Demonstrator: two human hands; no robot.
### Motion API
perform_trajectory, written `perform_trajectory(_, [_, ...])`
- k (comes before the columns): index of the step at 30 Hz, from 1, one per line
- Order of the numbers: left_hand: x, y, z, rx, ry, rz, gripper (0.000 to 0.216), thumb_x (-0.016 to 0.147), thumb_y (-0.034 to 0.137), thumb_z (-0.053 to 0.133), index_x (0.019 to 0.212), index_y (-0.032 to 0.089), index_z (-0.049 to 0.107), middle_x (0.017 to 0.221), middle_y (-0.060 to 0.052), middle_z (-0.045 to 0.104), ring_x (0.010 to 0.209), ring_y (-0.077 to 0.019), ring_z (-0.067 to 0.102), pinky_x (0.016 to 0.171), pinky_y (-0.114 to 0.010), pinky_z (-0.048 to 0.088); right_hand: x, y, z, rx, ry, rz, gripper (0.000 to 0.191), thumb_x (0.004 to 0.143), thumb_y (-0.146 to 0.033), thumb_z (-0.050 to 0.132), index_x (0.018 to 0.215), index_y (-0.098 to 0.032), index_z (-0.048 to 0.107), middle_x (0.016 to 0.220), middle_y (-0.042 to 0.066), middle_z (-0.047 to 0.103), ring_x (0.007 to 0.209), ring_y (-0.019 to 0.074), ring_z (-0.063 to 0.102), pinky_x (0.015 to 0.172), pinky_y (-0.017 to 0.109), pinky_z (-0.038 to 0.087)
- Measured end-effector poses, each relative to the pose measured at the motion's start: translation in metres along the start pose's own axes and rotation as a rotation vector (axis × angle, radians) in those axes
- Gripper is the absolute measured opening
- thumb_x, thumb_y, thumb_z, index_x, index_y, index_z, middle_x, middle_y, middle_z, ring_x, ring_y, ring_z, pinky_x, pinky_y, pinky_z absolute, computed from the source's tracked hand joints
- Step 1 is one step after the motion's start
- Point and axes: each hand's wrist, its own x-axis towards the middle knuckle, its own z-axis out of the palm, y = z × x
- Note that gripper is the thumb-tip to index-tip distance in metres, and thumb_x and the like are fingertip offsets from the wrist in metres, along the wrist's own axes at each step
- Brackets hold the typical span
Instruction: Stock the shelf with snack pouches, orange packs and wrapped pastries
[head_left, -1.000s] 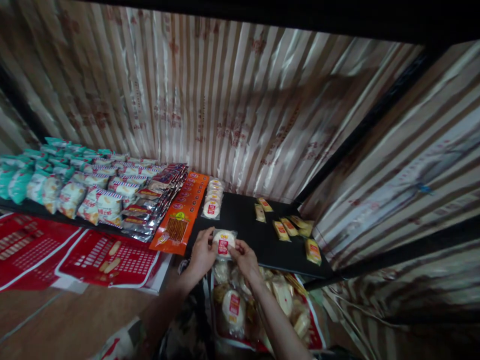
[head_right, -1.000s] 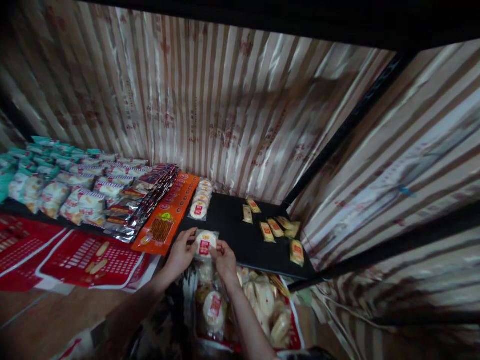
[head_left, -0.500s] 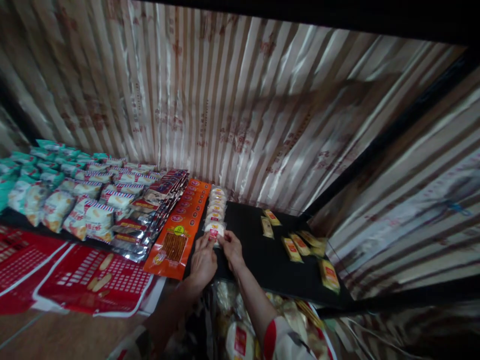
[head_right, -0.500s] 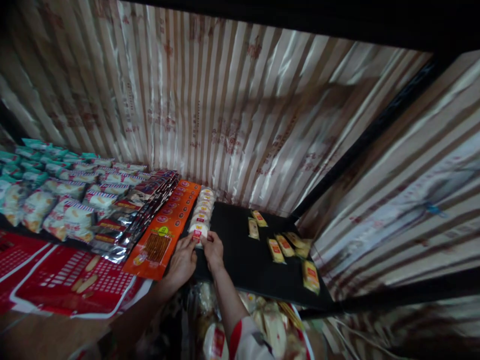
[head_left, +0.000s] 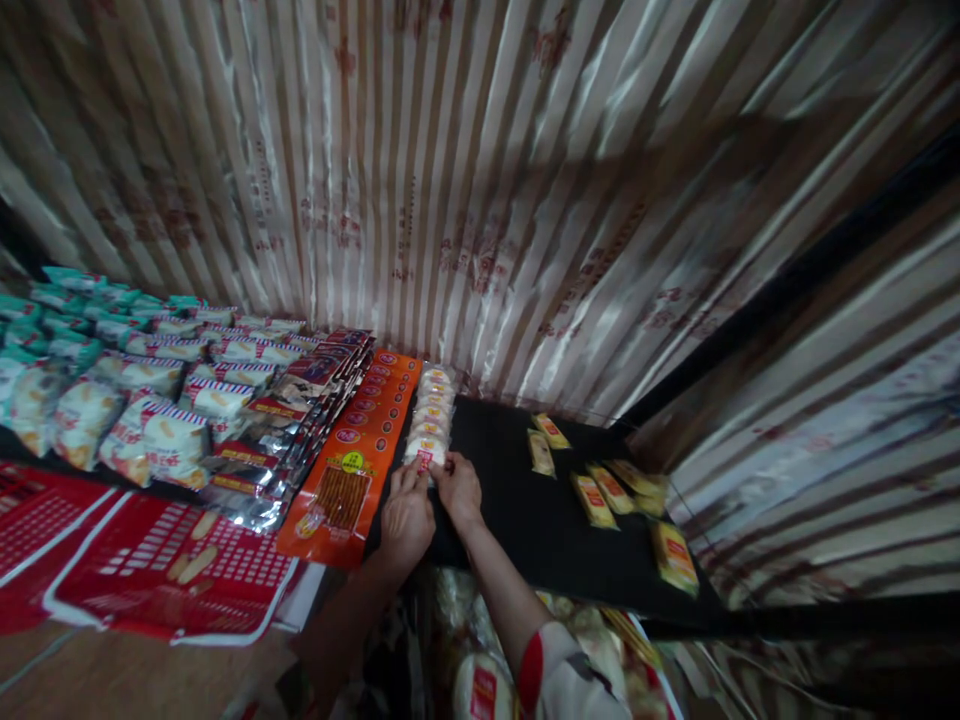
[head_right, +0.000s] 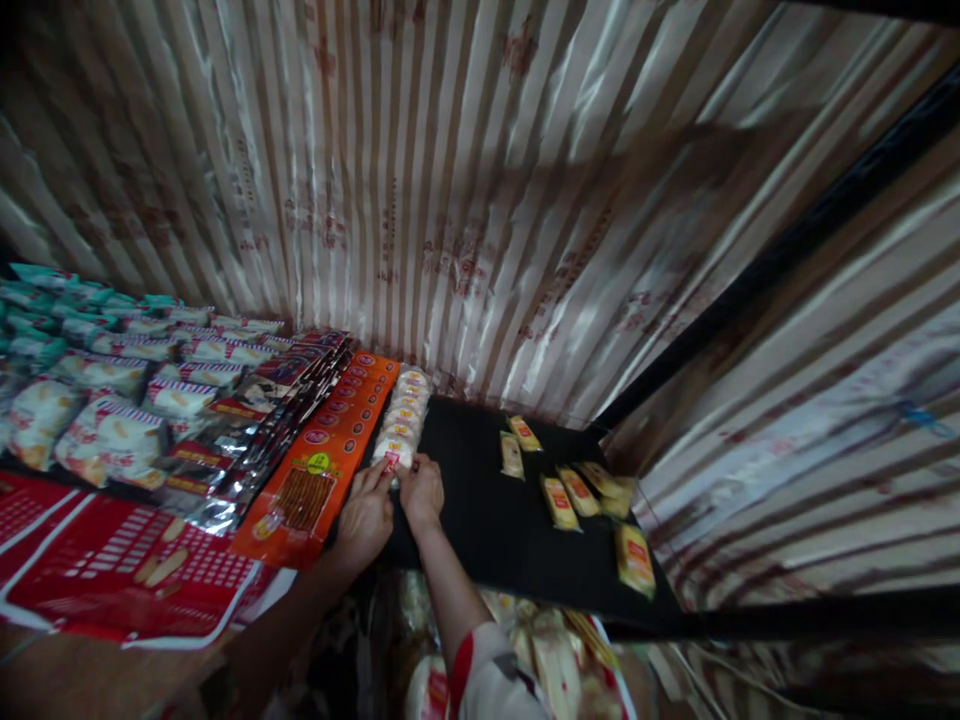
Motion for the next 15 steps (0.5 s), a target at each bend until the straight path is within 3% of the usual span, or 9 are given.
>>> perform_trajectory(8, [-0.006, -0.006, 0.006, 0.064, 0.035, 0.081, 0.052, 0.077, 0.005, 0.039, 0.128, 0.008, 0.048, 0.137, -0.011, 0.045, 0.123, -0.0269, 0.038, 0.106, -0.038, 0.033, -0.014, -0.004, 0.001, 0.179, 0.026, 0.045, 0.036, 0.075, -0.028, 0.055, 0.108, -0.013, 0.055, 0.09, 0.008, 0.065, 0.076, 0.0162, 0.063, 0.071, 0.027, 0.049])
perform_trajectory(12, [-0.017, -0.005, 0.008, 0.04, 0.119, 0.131, 0.054, 0.074, 0.001, 0.04, 0.127, 0.009, 0.048, 0.139, -0.011, 0.042, 0.129, -0.0279, 0.033, 0.106, -0.041, 0.033, -0.04, 0.01, -0.01, 0.251, 0.057, 0.006, 0.04, 0.076, -0.023, 0.051, 0.114, -0.013, 0.053, 0.112, 0.012, 0.059, 0.092, 0.016, 0.061, 0.071, 0.024, 0.051])
perform_trajectory(15, [-0.034, 0.009, 0.007, 0.019, 0.179, 0.18, 0.044, 0.077, 0.004, 0.039, 0.117, 0.01, 0.055, 0.13, -0.013, 0.049, 0.124, -0.0276, 0.039, 0.102, -0.041, 0.038, -0.07, 0.03, -0.029, 0.269, 0.092, -0.1, 0.034, 0.079, -0.023, 0.046, 0.11, -0.014, 0.057, 0.111, 0.012, 0.059, 0.093, 0.0171, 0.061, 0.072, 0.027, 0.052])
